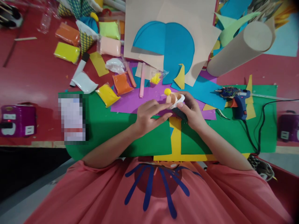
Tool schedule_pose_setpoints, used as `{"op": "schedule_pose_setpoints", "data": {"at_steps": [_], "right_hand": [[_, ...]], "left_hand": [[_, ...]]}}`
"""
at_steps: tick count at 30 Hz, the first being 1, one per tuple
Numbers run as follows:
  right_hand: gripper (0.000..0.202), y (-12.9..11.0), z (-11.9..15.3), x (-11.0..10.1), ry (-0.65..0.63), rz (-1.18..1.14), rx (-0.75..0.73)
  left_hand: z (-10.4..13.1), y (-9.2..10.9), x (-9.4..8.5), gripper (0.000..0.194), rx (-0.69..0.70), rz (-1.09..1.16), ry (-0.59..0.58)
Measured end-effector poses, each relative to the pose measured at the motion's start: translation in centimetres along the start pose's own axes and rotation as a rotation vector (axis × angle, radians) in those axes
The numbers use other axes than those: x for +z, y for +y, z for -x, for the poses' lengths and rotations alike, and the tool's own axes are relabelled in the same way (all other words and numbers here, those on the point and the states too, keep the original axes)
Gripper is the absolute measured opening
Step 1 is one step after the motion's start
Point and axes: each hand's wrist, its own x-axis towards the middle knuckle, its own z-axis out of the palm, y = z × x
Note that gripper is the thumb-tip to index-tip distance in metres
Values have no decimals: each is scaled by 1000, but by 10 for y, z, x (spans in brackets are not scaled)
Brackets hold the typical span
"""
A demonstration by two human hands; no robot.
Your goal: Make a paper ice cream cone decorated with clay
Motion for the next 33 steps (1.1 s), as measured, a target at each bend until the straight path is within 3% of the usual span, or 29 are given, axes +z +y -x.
{"op": "schedule_pose_setpoints", "data": {"at_steps": [6, 16, 20, 26, 33], "right_hand": [[52, -1, 1, 0, -6, 32, -9], [49, 0, 2, 1, 12, -5, -15], [49, 0, 2, 0, 8, -34, -16], [53, 3, 0, -1, 13, 23, 1], [52, 3, 0, -1, 30, -45, 12]], "left_hand": [[0, 0, -1, 21, 40, -100, -33], [-1, 3, -1, 18, -85, 101, -17], [0, 4, -2, 20, -83, 133, -61], [-2, 6, -4, 27, -52, 114, -32], [2, 4, -2, 33, -66, 123, -142]]}}
